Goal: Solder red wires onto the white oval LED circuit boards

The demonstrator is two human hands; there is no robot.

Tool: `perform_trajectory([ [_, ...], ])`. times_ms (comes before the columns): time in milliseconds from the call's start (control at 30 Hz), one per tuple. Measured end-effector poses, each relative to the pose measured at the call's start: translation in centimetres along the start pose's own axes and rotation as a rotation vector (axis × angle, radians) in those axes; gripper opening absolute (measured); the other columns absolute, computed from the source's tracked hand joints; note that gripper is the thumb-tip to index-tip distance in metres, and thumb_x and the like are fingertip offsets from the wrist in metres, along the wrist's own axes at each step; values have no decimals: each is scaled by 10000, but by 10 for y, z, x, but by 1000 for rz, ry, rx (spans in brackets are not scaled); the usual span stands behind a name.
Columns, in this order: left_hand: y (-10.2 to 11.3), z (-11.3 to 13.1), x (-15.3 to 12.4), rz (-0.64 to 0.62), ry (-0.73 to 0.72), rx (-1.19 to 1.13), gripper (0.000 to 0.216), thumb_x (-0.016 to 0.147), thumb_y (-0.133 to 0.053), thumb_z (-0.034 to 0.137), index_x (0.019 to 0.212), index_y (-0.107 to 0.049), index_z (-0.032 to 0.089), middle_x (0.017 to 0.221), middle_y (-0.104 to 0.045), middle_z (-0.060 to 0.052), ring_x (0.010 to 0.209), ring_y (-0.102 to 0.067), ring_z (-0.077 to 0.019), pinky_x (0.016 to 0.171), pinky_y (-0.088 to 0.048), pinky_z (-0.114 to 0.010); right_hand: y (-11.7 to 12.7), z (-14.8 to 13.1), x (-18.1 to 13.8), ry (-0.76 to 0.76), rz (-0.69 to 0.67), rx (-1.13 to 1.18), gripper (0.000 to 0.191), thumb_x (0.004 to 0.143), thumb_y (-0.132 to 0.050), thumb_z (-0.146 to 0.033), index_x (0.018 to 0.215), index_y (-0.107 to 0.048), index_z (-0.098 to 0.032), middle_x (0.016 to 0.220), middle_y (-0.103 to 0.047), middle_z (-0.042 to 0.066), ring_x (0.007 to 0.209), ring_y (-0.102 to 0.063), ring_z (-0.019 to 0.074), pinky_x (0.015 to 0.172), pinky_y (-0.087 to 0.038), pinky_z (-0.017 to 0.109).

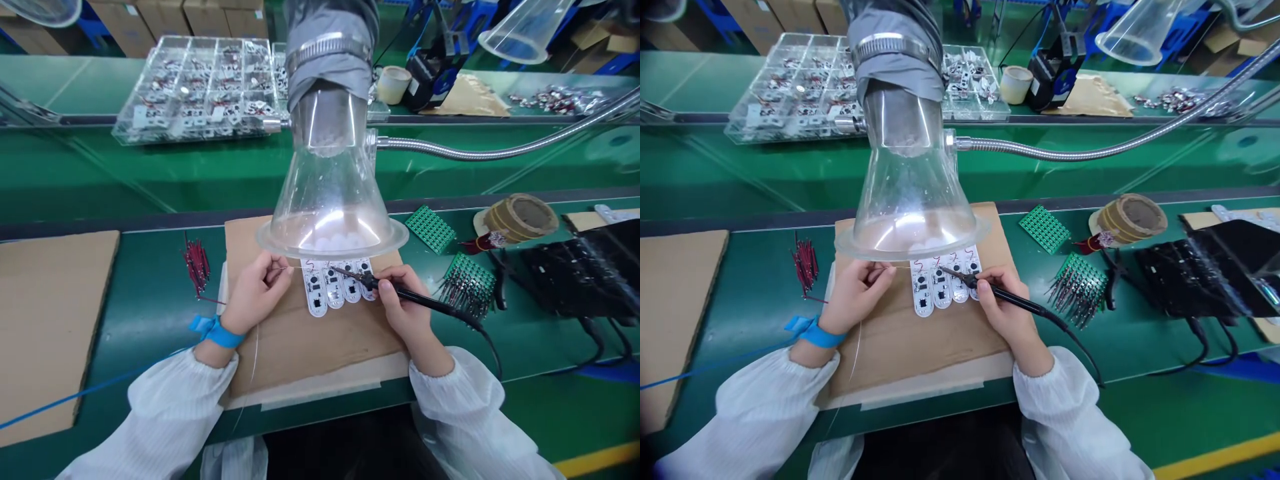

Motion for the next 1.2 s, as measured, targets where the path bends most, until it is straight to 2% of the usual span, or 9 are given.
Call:
perform_trajectory([
  [167,-1,3,0,-12,-23,27,121,998,-619,301,923,-601,208,664,-382,74,605,-406,-118,607,-337,-265,0,-2,0,20,7,-15,175,1017,-704,-438,1026,-702,-262,855,-722,16,676,-685,192,604,-525,317],
  [367,3,3,-1,34,-43,-12,100,996,-621,281,931,-584,214,682,-377,73,618,-391,-116,610,-342,-261,1,-3,0,50,15,-25,151,1016,-715,-408,1032,-709,-258,884,-724,18,695,-696,190,618,-540,313],
  [533,5,4,-1,57,-58,-17,80,981,-626,250,928,-575,218,681,-364,74,608,-380,-112,606,-336,-260,3,-8,-1,84,57,73,109,1036,-695,-376,1041,-698,-267,822,-709,-4,637,-670,163,565,-522,274],
  [833,5,3,0,66,-65,2,72,968,-644,245,936,-585,219,671,-366,77,597,-401,-113,604,-355,-266,-8,-11,2,81,-84,-15,84,1029,-705,-341,1093,-704,-286,861,-746,1,701,-720,178,618,-551,285],
  [1100,0,4,0,32,-73,10,77,964,-641,244,917,-587,217,655,-369,85,593,-418,-108,607,-364,-264,-10,-18,3,127,-93,-64,84,1022,-701,-331,1079,-697,-270,840,-751,1,654,-711,167,596,-562,274],
  [1200,6,3,1,53,-92,3,75,961,-643,241,922,-582,219,660,-365,85,593,-401,-108,603,-354,-262,-9,-16,3,115,-94,-64,84,1020,-704,-331,1073,-702,-266,843,-749,2,658,-712,165,596,-562,272],
])
Point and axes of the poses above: each hand's wrist, its own x-axis towards the middle knuckle, its own y-axis out of the back of the hand, z = x × y, the point moved 7 cm from there along x, towards the middle knuckle
